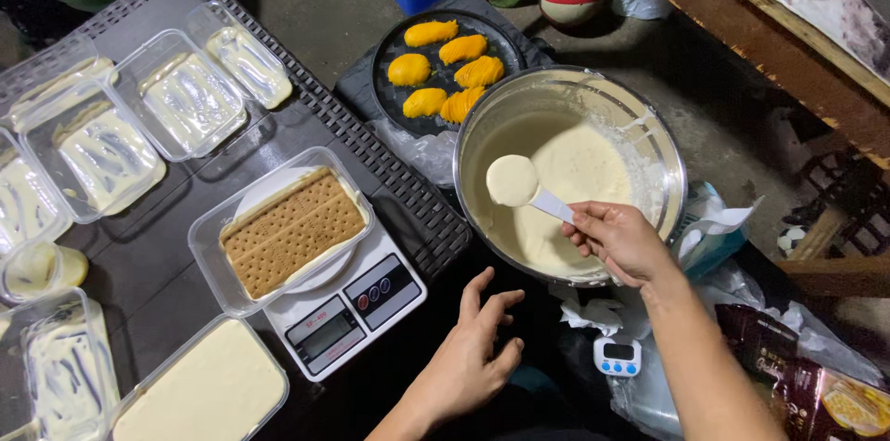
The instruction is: The person scoops a white creamy mixture into clear plastic containers on a digital scale, then places rectangular biscuits on top and adds more cream. The process is repeated for multiple containers.
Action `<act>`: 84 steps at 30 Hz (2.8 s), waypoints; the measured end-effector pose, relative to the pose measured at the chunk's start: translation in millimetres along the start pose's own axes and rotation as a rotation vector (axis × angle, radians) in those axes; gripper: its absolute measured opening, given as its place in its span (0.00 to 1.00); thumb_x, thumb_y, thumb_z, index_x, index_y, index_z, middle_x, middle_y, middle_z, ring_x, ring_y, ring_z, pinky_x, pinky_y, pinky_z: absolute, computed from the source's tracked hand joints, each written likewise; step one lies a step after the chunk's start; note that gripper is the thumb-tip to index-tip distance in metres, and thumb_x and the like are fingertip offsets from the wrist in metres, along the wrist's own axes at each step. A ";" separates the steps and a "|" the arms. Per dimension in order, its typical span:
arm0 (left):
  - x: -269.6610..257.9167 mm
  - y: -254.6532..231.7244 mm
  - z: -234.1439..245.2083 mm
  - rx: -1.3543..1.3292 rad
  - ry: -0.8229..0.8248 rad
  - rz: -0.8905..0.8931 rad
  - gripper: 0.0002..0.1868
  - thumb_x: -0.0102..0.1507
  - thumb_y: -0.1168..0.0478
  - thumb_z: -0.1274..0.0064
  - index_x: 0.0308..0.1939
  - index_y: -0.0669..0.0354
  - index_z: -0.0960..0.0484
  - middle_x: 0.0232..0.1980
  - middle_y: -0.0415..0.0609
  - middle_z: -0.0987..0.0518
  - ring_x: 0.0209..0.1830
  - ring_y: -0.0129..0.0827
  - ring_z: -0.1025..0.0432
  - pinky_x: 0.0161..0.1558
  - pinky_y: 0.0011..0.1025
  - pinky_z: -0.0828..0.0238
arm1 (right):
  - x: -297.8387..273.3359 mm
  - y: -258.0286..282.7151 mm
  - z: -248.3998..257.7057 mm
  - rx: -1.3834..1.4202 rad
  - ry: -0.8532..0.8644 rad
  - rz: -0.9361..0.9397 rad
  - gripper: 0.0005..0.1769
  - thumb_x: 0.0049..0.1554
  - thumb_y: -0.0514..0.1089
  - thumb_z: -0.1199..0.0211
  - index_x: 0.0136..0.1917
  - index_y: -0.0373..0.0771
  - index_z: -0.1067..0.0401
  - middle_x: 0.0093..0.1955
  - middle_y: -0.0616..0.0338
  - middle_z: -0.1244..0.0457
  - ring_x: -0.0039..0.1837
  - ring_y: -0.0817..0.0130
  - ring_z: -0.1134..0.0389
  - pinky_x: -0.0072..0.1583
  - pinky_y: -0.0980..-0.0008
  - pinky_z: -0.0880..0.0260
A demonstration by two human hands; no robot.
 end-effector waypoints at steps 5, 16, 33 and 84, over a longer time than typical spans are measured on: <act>1.7 11.5 1.1 -0.119 -0.041 -0.026 0.32 0.59 0.66 0.51 0.68 0.60 0.40 0.75 0.54 0.48 0.59 0.38 0.30 0.52 0.32 0.25 | -5.7 -6.8 -4.3 0.043 0.019 0.022 0.15 0.60 0.37 0.45 0.56 0.24 0.29 0.42 0.53 0.34 0.41 0.70 0.36 0.42 0.73 0.36; 30.6 65.2 -13.2 -1.073 -0.134 0.053 0.36 0.61 0.68 0.56 0.74 0.64 0.48 0.72 0.55 0.37 0.68 0.38 0.36 0.61 0.34 0.36 | -22.7 5.4 -5.9 0.087 -0.036 0.075 0.15 0.61 0.37 0.47 0.56 0.23 0.30 0.41 0.54 0.36 0.40 0.72 0.39 0.41 0.73 0.38; 44.2 29.4 -5.2 -1.580 -0.049 0.074 0.49 0.64 0.31 0.70 0.74 0.67 0.55 0.76 0.61 0.44 0.75 0.45 0.45 0.66 0.37 0.41 | -32.5 16.0 10.3 0.084 -0.108 0.118 0.15 0.61 0.36 0.46 0.57 0.24 0.29 0.41 0.54 0.36 0.40 0.72 0.38 0.42 0.75 0.37; -159.9 33.8 198.9 0.201 -1.084 0.088 0.12 0.59 0.68 0.47 0.47 0.67 0.25 0.51 0.54 0.29 0.41 0.42 0.26 0.36 0.33 0.24 | -127.4 114.2 -328.8 -1.231 0.048 1.445 0.16 0.51 0.29 0.35 0.54 0.28 0.28 0.47 0.47 0.32 0.49 0.56 0.29 0.51 0.64 0.28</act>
Point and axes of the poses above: each hand's wrist, its own x-axis towards the middle knuckle, its own z-axis out of the back of the hand, y = z × x, the point moved 5 cm from there along x, towards the middle knuckle
